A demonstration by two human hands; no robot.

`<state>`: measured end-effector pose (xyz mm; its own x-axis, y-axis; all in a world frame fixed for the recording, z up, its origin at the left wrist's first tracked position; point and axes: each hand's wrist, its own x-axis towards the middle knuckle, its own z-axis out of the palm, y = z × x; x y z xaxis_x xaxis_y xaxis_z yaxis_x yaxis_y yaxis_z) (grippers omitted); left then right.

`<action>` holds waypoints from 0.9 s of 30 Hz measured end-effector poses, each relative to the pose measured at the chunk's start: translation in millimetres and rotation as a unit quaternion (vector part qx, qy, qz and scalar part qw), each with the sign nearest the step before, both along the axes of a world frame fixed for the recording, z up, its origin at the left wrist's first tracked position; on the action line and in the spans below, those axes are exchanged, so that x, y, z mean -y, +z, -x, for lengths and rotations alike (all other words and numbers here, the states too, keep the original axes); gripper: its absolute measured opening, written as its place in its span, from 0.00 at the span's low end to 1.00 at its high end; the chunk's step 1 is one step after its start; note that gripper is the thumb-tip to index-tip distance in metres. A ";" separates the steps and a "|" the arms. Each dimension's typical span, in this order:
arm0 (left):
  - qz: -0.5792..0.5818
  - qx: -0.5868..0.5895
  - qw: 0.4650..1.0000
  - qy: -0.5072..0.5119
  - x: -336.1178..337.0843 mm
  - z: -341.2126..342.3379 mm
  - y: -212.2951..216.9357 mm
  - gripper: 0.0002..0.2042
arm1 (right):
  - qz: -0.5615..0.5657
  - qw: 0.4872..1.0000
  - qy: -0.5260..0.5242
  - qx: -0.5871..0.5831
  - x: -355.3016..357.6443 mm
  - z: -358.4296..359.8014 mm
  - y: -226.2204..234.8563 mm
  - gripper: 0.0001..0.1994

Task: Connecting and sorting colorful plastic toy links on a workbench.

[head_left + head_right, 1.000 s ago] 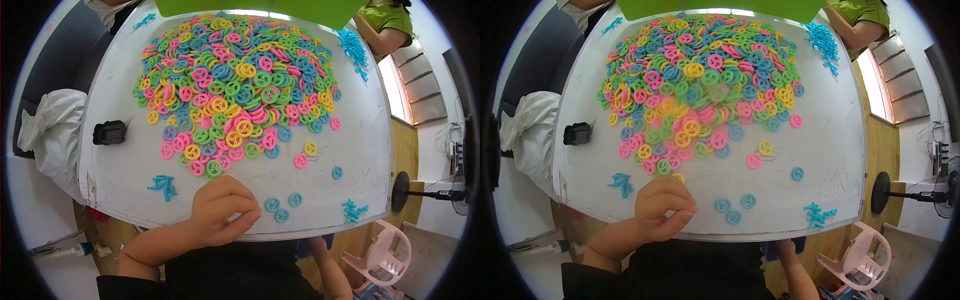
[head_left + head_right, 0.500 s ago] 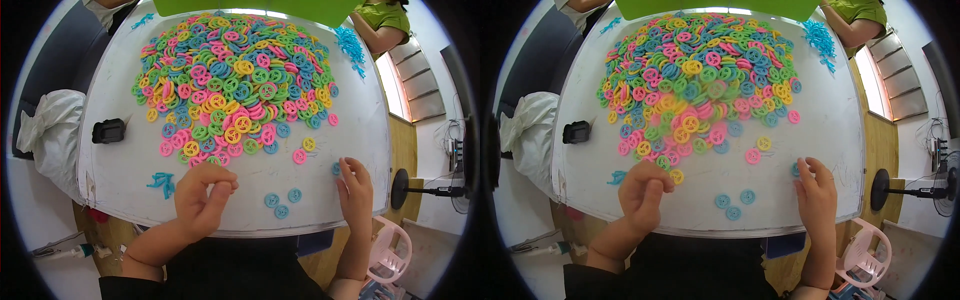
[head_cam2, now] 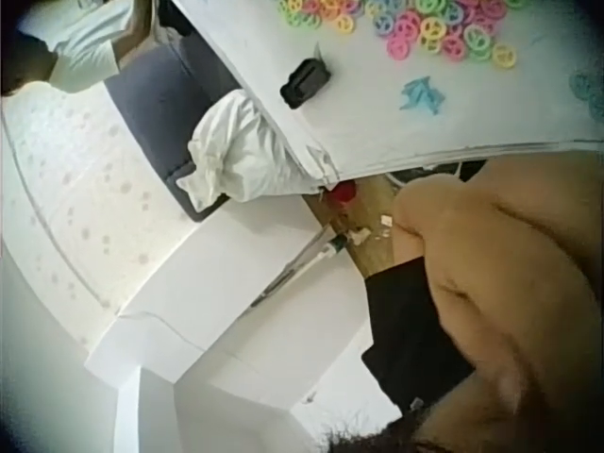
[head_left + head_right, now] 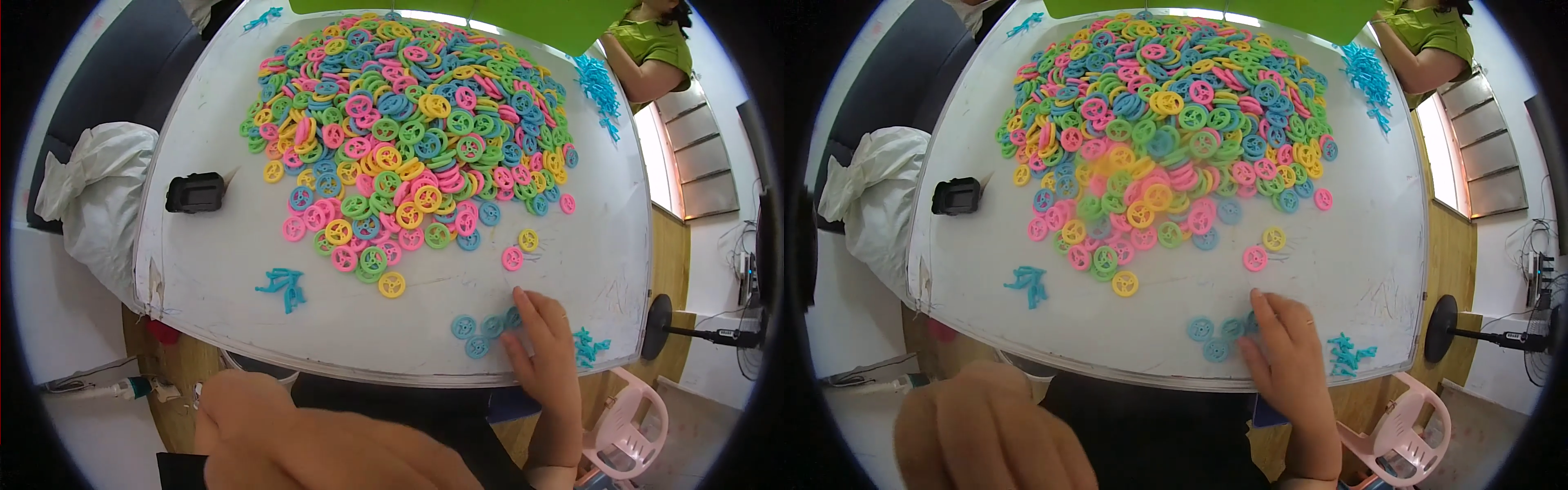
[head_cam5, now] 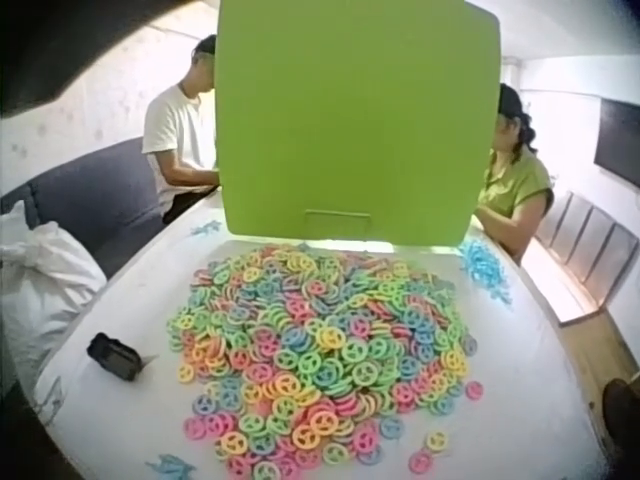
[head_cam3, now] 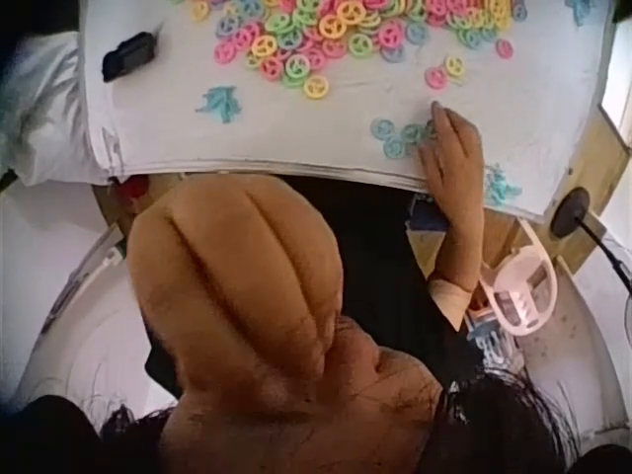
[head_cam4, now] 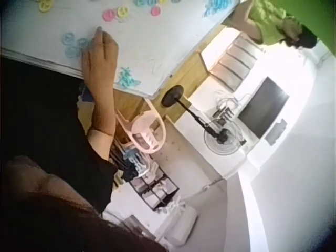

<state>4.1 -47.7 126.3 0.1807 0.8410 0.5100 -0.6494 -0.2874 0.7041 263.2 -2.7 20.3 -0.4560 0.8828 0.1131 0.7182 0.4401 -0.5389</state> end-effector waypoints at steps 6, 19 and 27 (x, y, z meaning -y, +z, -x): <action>0.180 0.058 0.978 0.084 8.6 -7.0 29.8 0.07 | 0.038 0.996 -0.074 -0.030 17.2 -16.4 -6.0 0.33; 0.285 0.138 0.947 0.060 40.0 12.1 48.0 0.05 | -0.049 0.980 0.161 0.106 2.7 33.2 -12.9 0.30; -0.102 0.165 0.980 -0.052 -0.8 36.9 -20.8 0.08 | -0.133 0.968 0.184 0.108 -2.4 -2.5 -28.1 0.19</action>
<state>-32.8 -46.8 105.5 0.0561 0.7014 0.7106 -0.8655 -0.3207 0.3849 265.7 -0.3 -7.8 -0.7717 0.6095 0.1815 0.5702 0.7895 -0.2270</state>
